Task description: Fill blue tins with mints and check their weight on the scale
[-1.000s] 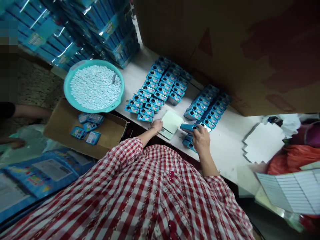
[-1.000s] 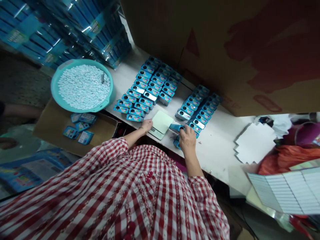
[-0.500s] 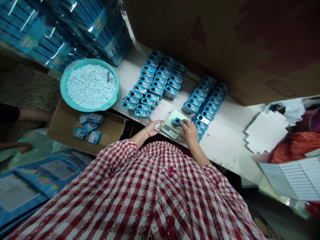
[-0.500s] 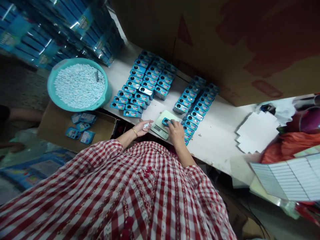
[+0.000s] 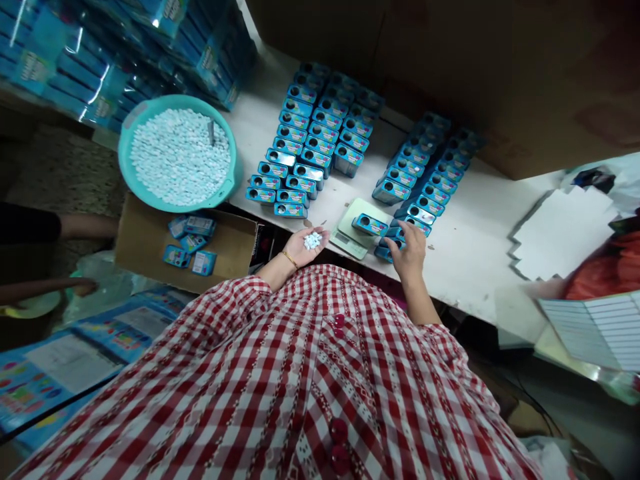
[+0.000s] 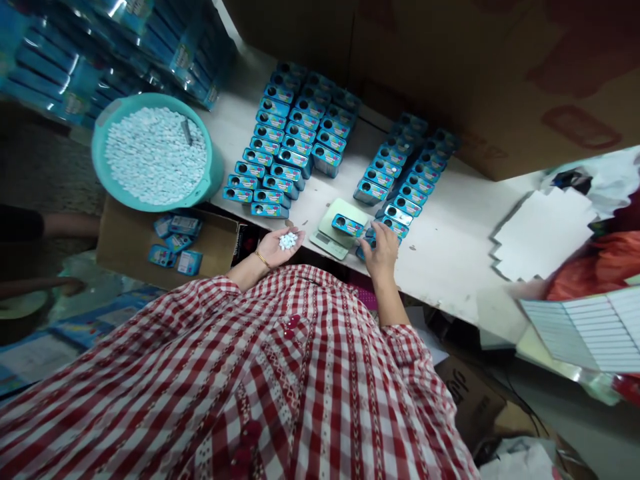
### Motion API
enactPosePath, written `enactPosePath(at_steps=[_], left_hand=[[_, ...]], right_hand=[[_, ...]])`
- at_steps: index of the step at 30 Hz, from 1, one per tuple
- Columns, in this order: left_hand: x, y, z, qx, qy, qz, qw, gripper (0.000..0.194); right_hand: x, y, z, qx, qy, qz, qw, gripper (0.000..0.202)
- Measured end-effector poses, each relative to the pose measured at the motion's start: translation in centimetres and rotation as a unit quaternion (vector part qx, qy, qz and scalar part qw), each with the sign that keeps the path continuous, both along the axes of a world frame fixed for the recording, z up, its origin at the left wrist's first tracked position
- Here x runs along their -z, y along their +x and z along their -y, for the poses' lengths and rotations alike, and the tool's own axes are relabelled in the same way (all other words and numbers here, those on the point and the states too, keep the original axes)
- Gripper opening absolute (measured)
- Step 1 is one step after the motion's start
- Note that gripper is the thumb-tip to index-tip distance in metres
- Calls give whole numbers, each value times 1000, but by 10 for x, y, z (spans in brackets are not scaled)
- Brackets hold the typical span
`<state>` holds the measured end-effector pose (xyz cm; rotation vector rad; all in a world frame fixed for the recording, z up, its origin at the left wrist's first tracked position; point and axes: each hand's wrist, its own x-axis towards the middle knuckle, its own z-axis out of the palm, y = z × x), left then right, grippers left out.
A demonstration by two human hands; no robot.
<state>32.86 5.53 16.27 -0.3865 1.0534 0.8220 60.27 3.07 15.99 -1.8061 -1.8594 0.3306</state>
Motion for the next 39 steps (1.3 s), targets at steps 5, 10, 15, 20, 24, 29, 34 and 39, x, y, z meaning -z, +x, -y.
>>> enactPosePath(at_steps=[5, 10, 15, 20, 24, 29, 34, 39], left_hand=[[3, -7, -5, -9, 22, 6, 1000, 28], [-3, -6, -10, -28, 22, 2, 999, 27], [-4, -3, -13, -25, 24, 8, 999, 28], [0, -1, -13, -18, 19, 4, 1000, 29], [6, 6, -17, -9, 26, 10, 1000, 28], [19, 26, -38, 1, 28, 20, 999, 28], [29, 47, -55, 5, 53, 47, 997, 27], [31, 58, -54, 20, 54, 69, 996, 26]], right_hand=[[10, -3, -6, -14, -62, 24, 998, 47], [15, -8, -10, -28, -85, 14, 996, 50], [18, -9, -15, -26, -97, 7, 995, 51], [28, -11, -21, -30, -133, -11, 991, 46], [30, -18, -27, -36, -135, -47, 989, 37], [-16, -45, -31, -161, -45, 29, 985, 38], [-63, -76, -32, -257, -51, 216, 940, 34], [-73, -85, -32, -276, -32, 278, 920, 35]])
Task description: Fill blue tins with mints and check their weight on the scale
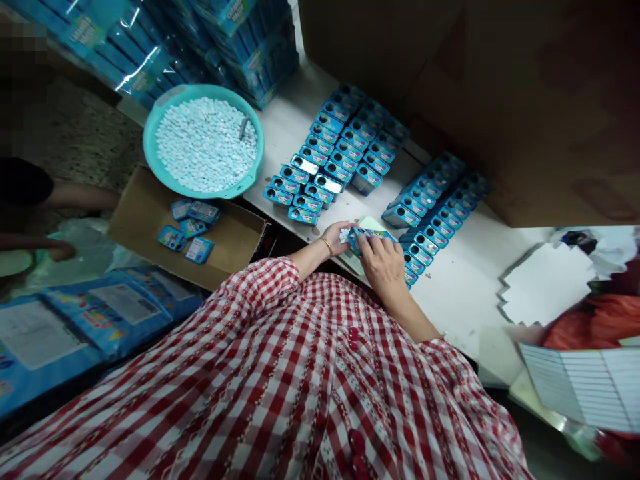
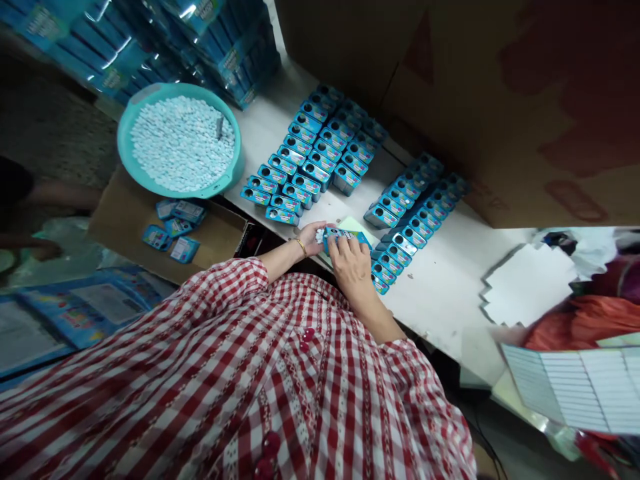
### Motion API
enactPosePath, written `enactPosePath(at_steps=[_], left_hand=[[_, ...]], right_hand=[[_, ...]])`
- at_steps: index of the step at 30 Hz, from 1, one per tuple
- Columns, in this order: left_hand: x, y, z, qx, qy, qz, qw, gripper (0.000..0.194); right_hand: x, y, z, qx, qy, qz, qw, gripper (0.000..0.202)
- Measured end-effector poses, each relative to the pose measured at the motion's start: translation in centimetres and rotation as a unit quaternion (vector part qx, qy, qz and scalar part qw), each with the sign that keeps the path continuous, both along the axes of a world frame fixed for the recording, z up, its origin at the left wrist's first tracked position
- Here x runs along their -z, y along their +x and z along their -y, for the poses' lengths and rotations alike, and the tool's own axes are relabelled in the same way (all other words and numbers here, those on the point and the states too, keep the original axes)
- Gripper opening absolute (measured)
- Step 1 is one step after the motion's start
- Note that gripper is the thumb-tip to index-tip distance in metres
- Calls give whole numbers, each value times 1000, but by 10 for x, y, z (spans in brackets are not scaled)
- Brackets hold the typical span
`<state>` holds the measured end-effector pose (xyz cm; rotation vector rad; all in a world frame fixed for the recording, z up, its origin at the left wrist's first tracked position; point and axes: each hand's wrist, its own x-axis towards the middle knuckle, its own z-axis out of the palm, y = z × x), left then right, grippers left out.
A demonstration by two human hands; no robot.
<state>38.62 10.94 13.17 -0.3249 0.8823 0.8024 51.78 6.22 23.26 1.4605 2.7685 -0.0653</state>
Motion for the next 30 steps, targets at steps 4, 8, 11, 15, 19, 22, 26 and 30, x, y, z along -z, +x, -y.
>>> enactPosePath(at_steps=[4, 8, 11, 15, 19, 22, 26, 30], left_hand=[[0, 2, 2, -7, -7, 4, 1000, 26], [-1, 4, 3, -11, -13, 9, 1000, 24], [-3, 1, 4, -20, -17, 16, 1000, 23], [-8, -16, 7, -24, -29, -10, 999, 25], [-11, -39, 18, -44, -48, -40, 997, 22], [-13, -51, 29, -53, -46, -48, 996, 20], [-16, -61, 42, -34, -42, -55, 997, 21], [-17, -65, 48, -35, -44, -67, 996, 22]], right_hand=[[0, 2, 1, 9, 0, 21, 1000, 33], [-1, 11, 1, 33, -7, -1, 999, 34], [12, 26, 0, 85, -25, -91, 992, 37], [56, 51, -3, 174, -72, -281, 941, 36], [101, 58, -3, 267, -131, -398, 868, 38], [115, 56, -3, 297, -154, -428, 840, 39], [104, 63, 2, 266, -153, -416, 856, 55], [85, 79, 10, 292, -87, -393, 868, 57]])
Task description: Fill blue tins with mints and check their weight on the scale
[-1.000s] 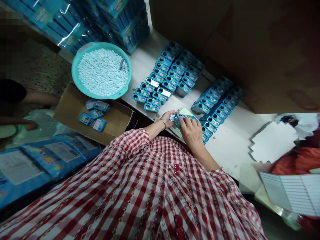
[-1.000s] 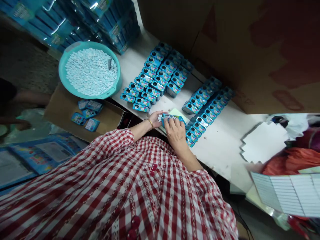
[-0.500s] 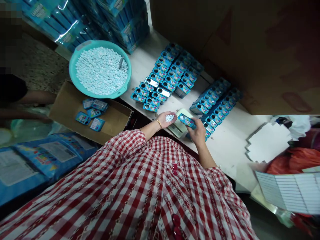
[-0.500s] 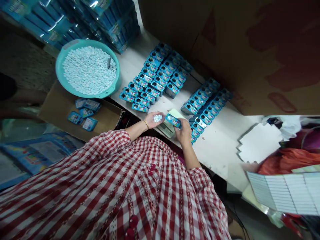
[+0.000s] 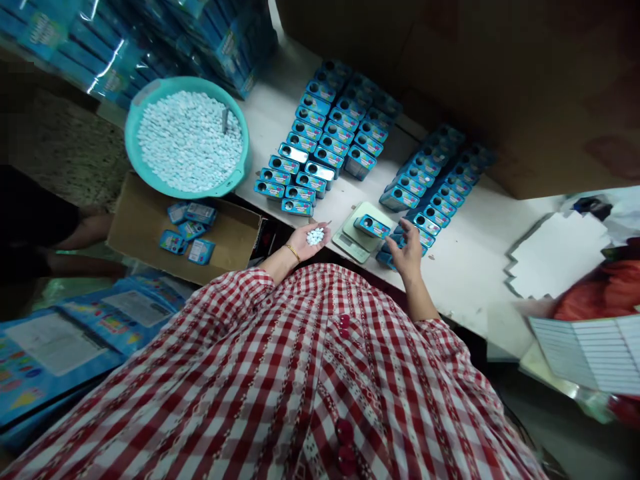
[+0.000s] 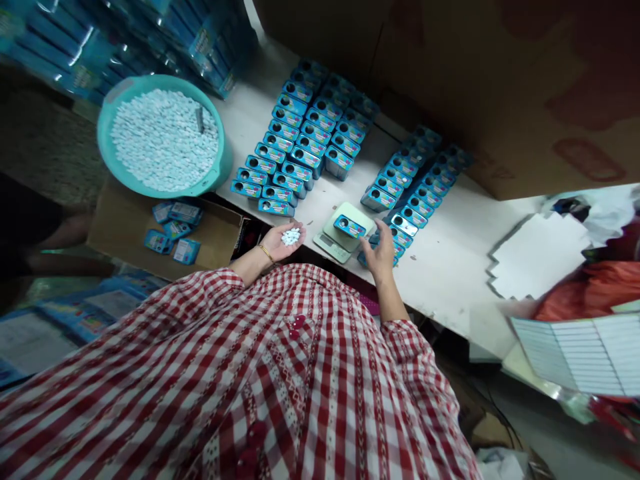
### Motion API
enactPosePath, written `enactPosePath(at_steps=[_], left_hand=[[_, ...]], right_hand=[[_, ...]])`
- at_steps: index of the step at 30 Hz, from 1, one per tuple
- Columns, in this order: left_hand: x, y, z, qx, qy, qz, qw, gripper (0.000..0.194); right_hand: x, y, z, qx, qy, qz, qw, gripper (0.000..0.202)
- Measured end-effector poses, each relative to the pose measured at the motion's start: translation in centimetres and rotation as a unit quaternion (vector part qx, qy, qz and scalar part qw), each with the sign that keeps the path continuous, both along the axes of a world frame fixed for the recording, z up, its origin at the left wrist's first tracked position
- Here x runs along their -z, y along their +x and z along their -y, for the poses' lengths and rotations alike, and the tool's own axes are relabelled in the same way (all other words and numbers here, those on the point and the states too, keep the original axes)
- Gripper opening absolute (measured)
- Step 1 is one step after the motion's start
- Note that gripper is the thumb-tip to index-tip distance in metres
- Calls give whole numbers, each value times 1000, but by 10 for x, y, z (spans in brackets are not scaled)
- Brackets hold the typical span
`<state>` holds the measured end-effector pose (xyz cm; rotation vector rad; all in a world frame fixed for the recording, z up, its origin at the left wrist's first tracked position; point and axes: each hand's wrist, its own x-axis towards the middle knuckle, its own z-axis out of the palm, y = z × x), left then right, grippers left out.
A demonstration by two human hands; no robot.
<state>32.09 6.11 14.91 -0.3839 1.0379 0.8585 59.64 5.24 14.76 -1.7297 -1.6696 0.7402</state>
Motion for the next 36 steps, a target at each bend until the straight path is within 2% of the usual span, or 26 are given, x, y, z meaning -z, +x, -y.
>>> enactPosePath(at_steps=[5, 8, 12, 19, 24, 27, 30, 33, 36], left_hand=[[1, -3, 3, 3, 10, 4, 1000, 25], [0, -4, 3, 8, 13, 3, 1000, 26], [-2, -3, 3, 15, 15, 0, 1000, 26], [-3, -3, 0, 23, 18, -3, 1000, 25], [-3, -4, -3, 25, 19, -7, 999, 25], [-5, -5, -5, 26, 13, -11, 1000, 26], [-8, -1, -6, 48, 19, 2, 999, 25], [-14, 10, -7, 82, 37, 38, 995, 25], [-20, 23, -9, 95, 41, 63, 993, 27]], right_hand=[[-10, 13, 4, 87, 57, -8, 995, 36], [-13, 14, 3, 103, 88, 4, 991, 29], [-14, 11, 1, 99, 91, 4, 991, 28], [-11, -4, -1, -9, 69, 62, 996, 46], [-6, -11, -5, -58, 58, 94, 992, 57], [-11, -14, -7, -67, 60, 122, 988, 57], [-23, -28, -8, -81, 82, 146, 983, 47], [-35, -55, -7, -160, 95, 145, 972, 34], [-40, -81, -6, -268, 65, 150, 949, 32]])
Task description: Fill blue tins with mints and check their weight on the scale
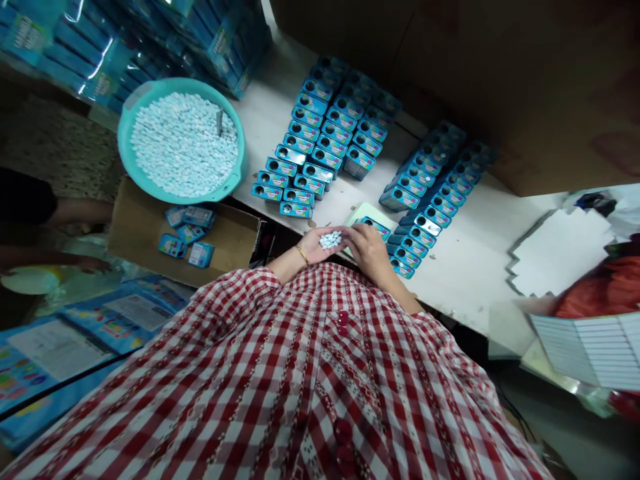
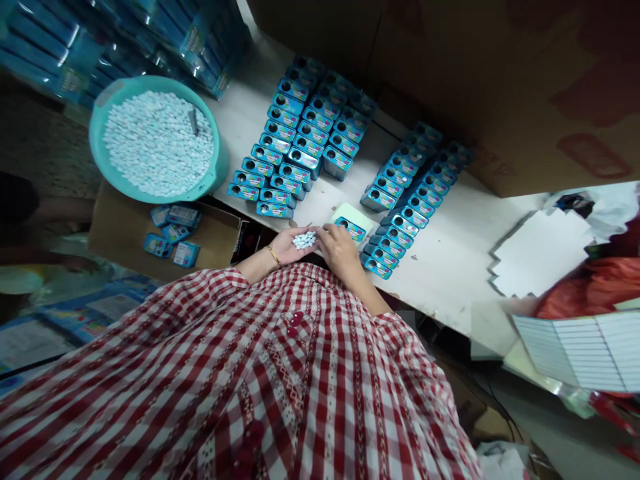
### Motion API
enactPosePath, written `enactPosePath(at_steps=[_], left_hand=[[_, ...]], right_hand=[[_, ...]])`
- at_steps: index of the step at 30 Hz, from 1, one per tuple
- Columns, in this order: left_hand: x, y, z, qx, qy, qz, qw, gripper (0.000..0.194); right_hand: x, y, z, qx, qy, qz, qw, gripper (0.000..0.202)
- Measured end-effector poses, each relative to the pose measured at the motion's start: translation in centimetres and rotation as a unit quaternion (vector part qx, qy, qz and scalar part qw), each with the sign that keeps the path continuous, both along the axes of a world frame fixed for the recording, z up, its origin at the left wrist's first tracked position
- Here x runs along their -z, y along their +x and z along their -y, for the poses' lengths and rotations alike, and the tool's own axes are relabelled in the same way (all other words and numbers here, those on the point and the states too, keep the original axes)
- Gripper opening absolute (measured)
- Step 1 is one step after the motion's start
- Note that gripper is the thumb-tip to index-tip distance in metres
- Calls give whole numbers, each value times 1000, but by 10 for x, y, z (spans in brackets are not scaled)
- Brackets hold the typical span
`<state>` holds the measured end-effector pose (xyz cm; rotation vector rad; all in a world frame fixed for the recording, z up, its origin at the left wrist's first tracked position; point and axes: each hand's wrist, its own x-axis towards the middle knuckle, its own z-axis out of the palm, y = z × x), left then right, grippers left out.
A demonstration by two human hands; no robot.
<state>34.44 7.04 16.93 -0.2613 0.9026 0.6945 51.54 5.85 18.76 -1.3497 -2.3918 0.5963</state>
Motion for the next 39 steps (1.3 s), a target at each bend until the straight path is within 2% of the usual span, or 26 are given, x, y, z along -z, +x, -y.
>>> enactPosePath(at_steps=[2, 4, 10, 15, 18, 23, 28, 30, 35, 39], left_hand=[[-2, 6, -1, 3, -2, 6, 1000, 27], [-3, 9, -1, 9, -1, 13, 1000, 25], [0, 12, 4, 47, 7, 10, 999, 24], [3, 18, 8, 74, 6, 1, 997, 23], [2, 20, 8, 68, 6, 10, 998, 22], [-4, 18, 3, 50, 10, 19, 999, 25], [-9, 8, 2, 29, 1, -3, 1000, 31], [-8, 1, 3, 14, -6, -16, 1000, 32], [2, -19, 9, -32, -10, -43, 998, 34], [8, -27, 10, -53, -4, -49, 997, 35]], right_hand=[[2, -9, 0, -37, -27, 13, 999, 33], [5, -11, 1, -45, -50, 5, 998, 32], [8, 3, -2, 9, -140, -78, 987, 21], [4, 4, -2, 11, -165, -64, 984, 16], [5, 8, -1, 53, -157, -93, 982, 12], [13, 22, -9, 190, -84, -128, 970, 11], [16, 37, -19, 200, -39, -139, 969, 14], [16, 45, -18, 223, -31, -162, 961, 13], [17, 63, -11, 322, -38, -225, 919, 12], [16, 64, -7, 318, -31, -225, 920, 11]])
